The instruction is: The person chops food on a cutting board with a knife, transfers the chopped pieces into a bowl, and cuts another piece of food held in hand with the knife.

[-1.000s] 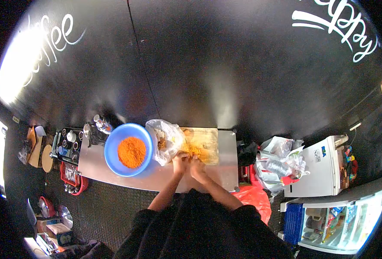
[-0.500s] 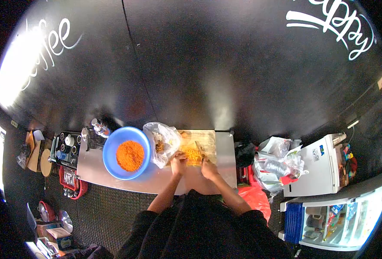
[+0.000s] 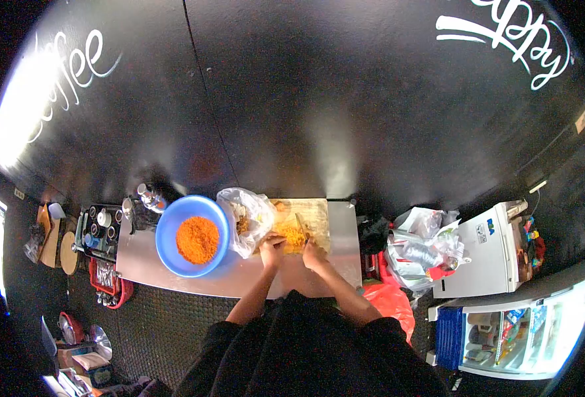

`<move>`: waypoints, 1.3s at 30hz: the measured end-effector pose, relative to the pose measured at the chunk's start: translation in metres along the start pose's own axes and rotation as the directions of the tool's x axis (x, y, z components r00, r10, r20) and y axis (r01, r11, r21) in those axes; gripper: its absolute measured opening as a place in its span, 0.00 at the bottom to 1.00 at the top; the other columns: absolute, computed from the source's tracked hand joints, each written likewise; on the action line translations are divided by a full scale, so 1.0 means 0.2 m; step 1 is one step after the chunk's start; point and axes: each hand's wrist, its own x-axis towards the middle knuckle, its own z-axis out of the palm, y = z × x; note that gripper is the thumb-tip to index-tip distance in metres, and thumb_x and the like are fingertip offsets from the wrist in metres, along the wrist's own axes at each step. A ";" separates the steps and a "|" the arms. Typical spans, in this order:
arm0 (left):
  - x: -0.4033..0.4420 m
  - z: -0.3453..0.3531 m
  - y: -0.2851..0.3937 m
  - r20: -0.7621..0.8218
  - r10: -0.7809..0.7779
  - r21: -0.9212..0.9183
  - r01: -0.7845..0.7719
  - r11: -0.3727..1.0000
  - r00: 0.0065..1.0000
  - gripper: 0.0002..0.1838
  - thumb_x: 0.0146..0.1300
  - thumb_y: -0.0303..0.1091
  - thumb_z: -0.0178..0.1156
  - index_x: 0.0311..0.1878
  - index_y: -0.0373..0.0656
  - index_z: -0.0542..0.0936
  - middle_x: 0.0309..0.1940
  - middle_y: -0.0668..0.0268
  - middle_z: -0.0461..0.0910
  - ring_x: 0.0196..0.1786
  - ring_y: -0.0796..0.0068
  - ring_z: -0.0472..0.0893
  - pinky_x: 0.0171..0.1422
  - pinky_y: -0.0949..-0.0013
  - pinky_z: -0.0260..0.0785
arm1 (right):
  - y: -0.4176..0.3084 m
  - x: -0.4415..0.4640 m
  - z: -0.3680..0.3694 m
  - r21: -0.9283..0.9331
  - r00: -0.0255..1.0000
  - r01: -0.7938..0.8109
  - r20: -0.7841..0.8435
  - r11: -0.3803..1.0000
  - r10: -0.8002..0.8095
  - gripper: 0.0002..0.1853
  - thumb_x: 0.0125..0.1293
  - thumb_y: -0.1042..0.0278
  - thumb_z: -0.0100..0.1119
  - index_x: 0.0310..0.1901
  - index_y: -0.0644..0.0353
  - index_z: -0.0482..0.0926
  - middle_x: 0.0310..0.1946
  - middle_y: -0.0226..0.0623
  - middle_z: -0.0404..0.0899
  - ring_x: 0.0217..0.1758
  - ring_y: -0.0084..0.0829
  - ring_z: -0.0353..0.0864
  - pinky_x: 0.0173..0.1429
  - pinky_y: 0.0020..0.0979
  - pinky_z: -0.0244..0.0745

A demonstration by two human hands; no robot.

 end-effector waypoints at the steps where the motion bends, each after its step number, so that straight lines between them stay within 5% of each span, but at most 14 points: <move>1: 0.00 0.00 0.01 -0.002 0.001 -0.001 -0.001 1.000 1.000 0.08 0.37 0.19 0.62 0.25 0.39 0.81 0.33 0.60 0.75 0.34 0.66 0.76 0.37 0.71 0.70 | -0.01 -0.02 -0.01 -0.001 1.000 0.002 -0.001 1.000 -0.002 0.15 0.61 0.64 0.40 0.43 0.68 0.62 0.32 0.53 0.75 0.36 0.50 0.76 0.40 0.46 0.70; 6: 0.02 -0.01 -0.01 0.004 0.194 0.169 -0.192 0.967 0.981 0.07 0.37 0.20 0.62 0.24 0.40 0.81 0.31 0.62 0.75 0.36 0.67 0.75 0.39 0.70 0.69 | 0.00 -0.08 0.13 -0.142 0.993 0.073 -0.077 0.987 -0.084 0.21 0.59 0.72 0.38 0.52 0.74 0.54 0.33 0.55 0.74 0.38 0.51 0.75 0.43 0.46 0.70; 9: 0.02 0.00 -0.04 -0.002 0.022 -0.007 -0.022 1.000 1.000 0.06 0.37 0.21 0.62 0.24 0.40 0.81 0.31 0.62 0.75 0.35 0.67 0.75 0.39 0.70 0.69 | -0.02 -0.02 0.09 -0.025 0.981 0.103 -0.165 0.994 -0.106 0.20 0.58 0.74 0.38 0.51 0.75 0.55 0.31 0.55 0.75 0.36 0.49 0.76 0.40 0.45 0.71; 11: 0.03 -0.01 -0.02 0.031 0.114 0.087 -0.116 0.989 0.993 0.06 0.37 0.21 0.63 0.23 0.40 0.81 0.31 0.62 0.75 0.36 0.67 0.75 0.40 0.70 0.68 | -0.06 0.00 0.01 -0.073 0.978 0.025 0.208 0.997 -0.010 0.20 0.58 0.73 0.38 0.51 0.74 0.55 0.28 0.53 0.75 0.33 0.48 0.77 0.37 0.44 0.73; 12: 0.03 -0.02 -0.01 0.065 0.201 0.179 -0.210 0.961 0.977 0.06 0.36 0.22 0.63 0.23 0.41 0.80 0.32 0.63 0.75 0.36 0.67 0.75 0.40 0.71 0.68 | -0.05 0.01 0.12 -0.143 0.992 0.023 0.130 0.990 -0.004 0.17 0.60 0.71 0.39 0.48 0.74 0.57 0.26 0.52 0.76 0.31 0.48 0.78 0.35 0.42 0.73; 15: 0.01 -0.01 0.03 0.034 0.126 0.216 -0.130 0.968 0.991 0.06 0.36 0.24 0.65 0.23 0.42 0.81 0.33 0.65 0.75 0.36 0.68 0.75 0.40 0.71 0.68 | -0.08 -0.09 0.14 -0.037 0.992 -0.035 -0.125 0.999 0.030 0.16 0.60 0.69 0.41 0.45 0.74 0.60 0.27 0.54 0.75 0.31 0.48 0.77 0.34 0.42 0.73; 19: -0.03 0.01 0.01 -0.008 0.186 0.309 -0.174 0.935 0.983 0.06 0.36 0.27 0.65 0.22 0.45 0.81 0.33 0.68 0.75 0.36 0.69 0.75 0.39 0.70 0.68 | -0.10 -0.03 0.09 -0.027 0.984 0.039 -0.171 0.999 -0.043 0.16 0.60 0.67 0.43 0.44 0.71 0.59 0.33 0.58 0.74 0.38 0.50 0.76 0.38 0.43 0.72; 22: -0.02 0.02 0.01 0.006 0.121 0.354 -0.115 0.928 0.993 0.05 0.37 0.30 0.65 0.23 0.48 0.82 0.36 0.69 0.74 0.37 0.70 0.75 0.40 0.69 0.68 | -0.12 -0.08 0.05 0.052 0.999 -0.042 0.020 0.998 0.041 0.17 0.61 0.65 0.40 0.47 0.69 0.59 0.34 0.54 0.74 0.41 0.52 0.74 0.43 0.46 0.69; 24: -0.04 0.03 0.03 0.005 0.043 0.381 -0.042 0.923 0.999 0.06 0.37 0.31 0.65 0.24 0.50 0.82 0.38 0.70 0.74 0.38 0.71 0.75 0.40 0.69 0.68 | -0.19 -0.16 0.02 0.241 0.991 -0.099 -0.058 0.965 0.116 0.18 0.60 0.66 0.41 0.49 0.69 0.58 0.34 0.55 0.74 0.41 0.50 0.74 0.42 0.45 0.70; 28: -0.03 0.02 -0.02 0.061 0.130 0.378 -0.144 0.915 0.990 0.06 0.37 0.32 0.65 0.24 0.50 0.82 0.39 0.71 0.73 0.39 0.72 0.75 0.40 0.69 0.68 | -0.15 -0.05 0.09 0.171 0.978 -0.207 -0.001 0.963 0.211 0.20 0.60 0.69 0.42 0.51 0.69 0.56 0.34 0.56 0.74 0.42 0.46 0.75 0.39 0.42 0.72; 31: -0.02 0.03 -0.01 0.012 0.093 0.388 -0.090 0.917 0.996 0.05 0.37 0.33 0.66 0.23 0.50 0.82 0.37 0.70 0.74 0.39 0.71 0.74 0.40 0.69 0.68 | -0.16 -0.03 0.08 -0.023 0.995 -0.099 0.025 0.995 0.100 0.20 0.55 0.70 0.49 0.45 0.72 0.58 0.33 0.58 0.74 0.38 0.47 0.77 0.37 0.40 0.74; 33: -0.02 0.02 0.03 0.035 0.030 0.306 -0.039 0.951 0.999 0.05 0.37 0.32 0.65 0.23 0.50 0.82 0.36 0.69 0.74 0.40 0.70 0.74 0.40 0.68 0.68 | -0.16 -0.08 0.06 0.132 0.985 -0.115 0.144 0.985 0.095 0.19 0.53 0.70 0.51 0.42 0.71 0.58 0.33 0.58 0.74 0.36 0.49 0.77 0.37 0.40 0.74; 35: -0.01 0.00 0.08 0.059 0.038 0.346 -0.056 0.937 0.998 0.05 0.37 0.32 0.65 0.23 0.50 0.82 0.36 0.69 0.74 0.40 0.70 0.74 0.40 0.69 0.68 | -0.18 -0.13 0.03 0.065 1.000 0.013 -0.022 0.998 -0.012 0.18 0.53 0.72 0.50 0.43 0.71 0.58 0.33 0.57 0.74 0.36 0.51 0.77 0.37 0.40 0.74; 39: -0.02 0.03 0.00 0.053 -0.035 0.377 0.013 0.926 0.998 0.06 0.37 0.32 0.65 0.23 0.49 0.82 0.37 0.70 0.74 0.40 0.70 0.74 0.41 0.68 0.68 | -0.12 -0.01 0.12 -0.017 0.998 0.023 -0.055 1.000 -0.023 0.14 0.55 0.71 0.45 0.41 0.69 0.59 0.34 0.57 0.74 0.37 0.51 0.76 0.40 0.44 0.72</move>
